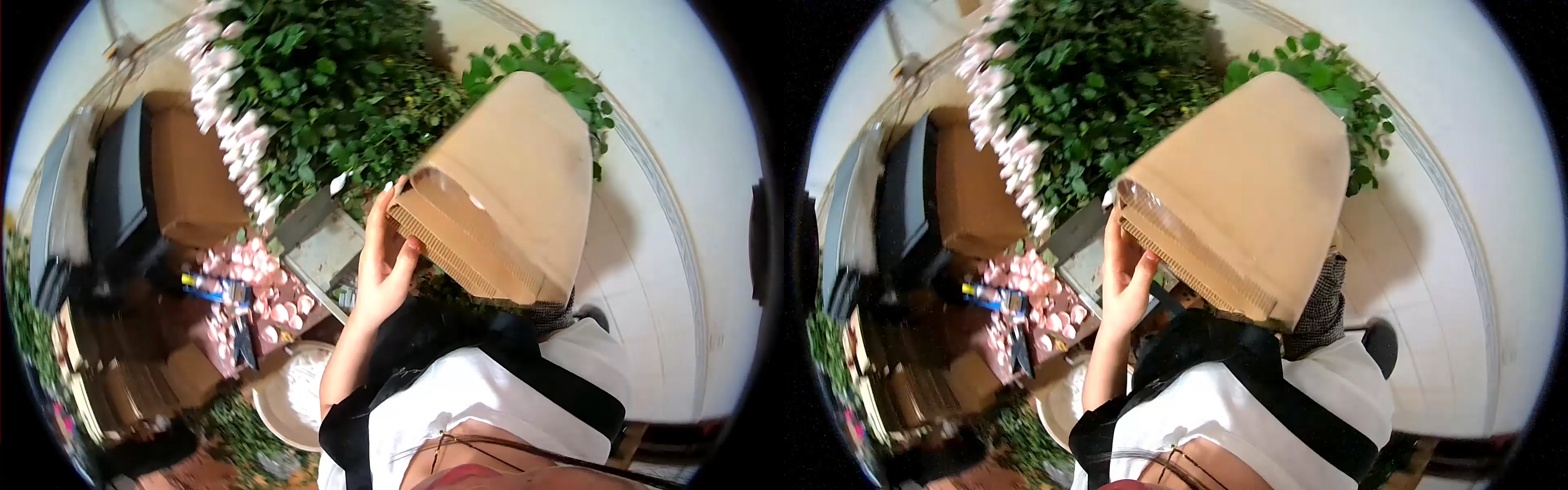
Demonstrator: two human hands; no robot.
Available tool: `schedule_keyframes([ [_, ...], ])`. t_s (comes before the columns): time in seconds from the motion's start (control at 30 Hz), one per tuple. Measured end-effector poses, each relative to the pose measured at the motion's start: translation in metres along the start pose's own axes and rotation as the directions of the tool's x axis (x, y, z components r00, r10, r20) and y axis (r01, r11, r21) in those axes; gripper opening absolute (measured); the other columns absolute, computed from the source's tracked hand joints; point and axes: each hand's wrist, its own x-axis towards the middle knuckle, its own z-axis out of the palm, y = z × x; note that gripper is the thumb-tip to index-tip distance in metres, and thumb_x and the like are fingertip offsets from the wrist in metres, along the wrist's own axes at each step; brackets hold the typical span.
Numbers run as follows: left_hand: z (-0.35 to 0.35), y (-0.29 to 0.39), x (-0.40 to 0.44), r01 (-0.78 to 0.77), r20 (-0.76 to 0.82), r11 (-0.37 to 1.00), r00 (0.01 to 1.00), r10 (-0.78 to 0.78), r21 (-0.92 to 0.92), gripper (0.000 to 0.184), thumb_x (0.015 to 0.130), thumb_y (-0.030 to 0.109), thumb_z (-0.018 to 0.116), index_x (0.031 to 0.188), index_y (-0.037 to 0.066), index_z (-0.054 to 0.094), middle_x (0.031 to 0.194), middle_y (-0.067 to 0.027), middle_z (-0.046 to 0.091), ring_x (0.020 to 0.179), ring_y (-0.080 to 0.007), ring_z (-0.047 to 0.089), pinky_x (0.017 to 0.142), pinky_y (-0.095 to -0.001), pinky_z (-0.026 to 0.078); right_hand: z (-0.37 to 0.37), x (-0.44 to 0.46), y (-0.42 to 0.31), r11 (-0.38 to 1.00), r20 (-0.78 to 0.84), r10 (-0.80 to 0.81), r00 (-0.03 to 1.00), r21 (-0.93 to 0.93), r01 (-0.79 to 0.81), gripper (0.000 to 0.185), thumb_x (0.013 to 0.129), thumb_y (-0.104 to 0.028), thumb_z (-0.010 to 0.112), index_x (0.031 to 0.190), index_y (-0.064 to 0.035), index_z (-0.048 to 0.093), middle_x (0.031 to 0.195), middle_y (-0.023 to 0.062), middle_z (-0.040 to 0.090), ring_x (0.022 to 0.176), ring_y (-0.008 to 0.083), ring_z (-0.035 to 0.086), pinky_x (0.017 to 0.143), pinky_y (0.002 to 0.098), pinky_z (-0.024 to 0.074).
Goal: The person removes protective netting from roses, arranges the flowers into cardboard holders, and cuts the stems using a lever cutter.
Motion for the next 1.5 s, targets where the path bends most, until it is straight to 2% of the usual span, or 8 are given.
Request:
schedule_keyframes([
  [0.37, 0.086, -0.002, 0.012, 0.033, -0.325, 0.989, 0.946, 0.015, 0.141, 0.065, 0.102, 0.006, 0.049, 0.159, 0.005, 0.018, 0.147, -0.0159, 0.049, 0.130, -0.0239, 0.051, 0.108, -0.0361, 0.040, 0.003, 0.017, -0.096, 0.993, 0.094, 0.105, 0.990, -0.059, -0.100, 0.021, 0.093, -0.014, 0.057, 0.107, -0.0019, 0.067, 0.106, 0.0104, 0.071, 0.096, 0.0250, 0.067, 0.087, 0.0390, 0.0565],
  [0.9, 0.100, 0.013, -0.051, 0.175, -0.008, 0.972, 0.984, -0.176, 0.157, 0.058, 0.098, 0.003, 0.056, 0.152, 0.002, 0.033, 0.140, -0.0118, 0.052, 0.125, -0.0209, 0.054, 0.105, -0.0350, 0.044, 0.035, -0.128, -0.048, 0.940, 0.024, -0.138, 0.990, -0.312, 0.138, 0.024, 0.093, -0.013, 0.057, 0.112, -0.0028, 0.067, 0.109, 0.0124, 0.071, 0.099, 0.0267, 0.067, 0.089, 0.0399, 0.0556],
  [0.93, 0.086, 0.005, -0.071, 0.244, -0.025, 0.969, 0.969, -0.245, -0.031, 0.052, 0.098, 0.007, 0.058, 0.146, 0.000, 0.041, 0.135, -0.0113, 0.054, 0.123, -0.0213, 0.055, 0.104, -0.0353, 0.044, 0.037, -0.134, -0.036, 0.933, -0.013, -0.103, 0.995, -0.347, 0.092, 0.024, 0.093, -0.013, 0.057, 0.112, -0.0028, 0.067, 0.109, 0.0125, 0.071, 0.099, 0.0268, 0.067, 0.089, 0.0399, 0.0555],
  [1.07, 0.016, -0.012, -0.114, 0.039, -0.071, 0.956, 0.997, -0.019, 0.292, 0.053, 0.108, 0.040, 0.035, 0.120, -0.002, 0.063, 0.127, -0.0176, 0.060, 0.124, -0.0323, 0.054, 0.109, -0.0404, 0.037, 0.037, -0.134, 0.023, 0.851, -0.188, 0.132, 0.973, -0.482, -0.209, 0.025, 0.093, -0.013, 0.057, 0.114, -0.0031, 0.067, 0.110, 0.0130, 0.071, 0.100, 0.0272, 0.067, 0.089, 0.0401, 0.0553],
  [1.17, -0.002, -0.035, -0.154, 0.153, -0.230, 0.968, 0.967, -0.106, 0.197, 0.056, 0.107, 0.043, 0.035, 0.126, -0.002, 0.060, 0.141, -0.0179, 0.054, 0.132, -0.0309, 0.049, 0.113, -0.0411, 0.033, 0.036, -0.111, 0.064, 0.676, -0.292, 0.412, 0.863, -0.537, -0.505, 0.026, 0.093, -0.013, 0.057, 0.114, -0.0032, 0.067, 0.111, 0.0134, 0.071, 0.100, 0.0275, 0.067, 0.090, 0.0403, 0.0552],
  [1.27, 0.011, -0.010, -0.194, 0.233, -0.244, 0.777, 0.863, -0.442, -0.584, 0.064, 0.105, 0.047, 0.031, 0.135, -0.006, 0.053, 0.147, -0.0183, 0.049, 0.136, -0.0303, 0.046, 0.117, -0.0414, 0.029, 0.030, -0.079, 0.103, 0.402, -0.326, 0.664, 0.672, -0.603, -0.690, 0.026, 0.093, -0.013, 0.057, 0.115, -0.0034, 0.067, 0.111, 0.0138, 0.070, 0.101, 0.0278, 0.067, 0.090, 0.0405, 0.0550],
  [1.4, 0.006, 0.003, -0.268, -0.030, -0.605, 0.927, 0.765, -0.219, -0.374, 0.061, 0.106, 0.044, 0.028, 0.122, -0.006, 0.058, 0.133, -0.0201, 0.057, 0.126, -0.0304, 0.052, 0.113, -0.0460, 0.036, 0.021, -0.029, 0.168, 0.043, -0.300, 0.874, 0.382, -0.735, -0.676, 0.027, 0.093, -0.013, 0.057, 0.117, -0.0036, 0.067, 0.112, 0.0143, 0.070, 0.102, 0.0282, 0.067, 0.091, 0.0407, 0.0548],
  [1.5, 0.029, 0.073, -0.288, 0.226, -0.854, 0.974, 0.511, -0.099, 0.023, 0.061, 0.107, 0.044, 0.028, 0.104, -0.007, 0.062, 0.116, -0.0199, 0.062, 0.114, -0.0306, 0.059, 0.107, -0.0476, 0.042, 0.017, -0.002, 0.229, -0.144, -0.257, 0.946, 0.198, -0.880, -0.453, 0.028, 0.093, -0.013, 0.057, 0.118, -0.0038, 0.067, 0.113, 0.0146, 0.070, 0.102, 0.0285, 0.067, 0.091, 0.0408, 0.0546],
])
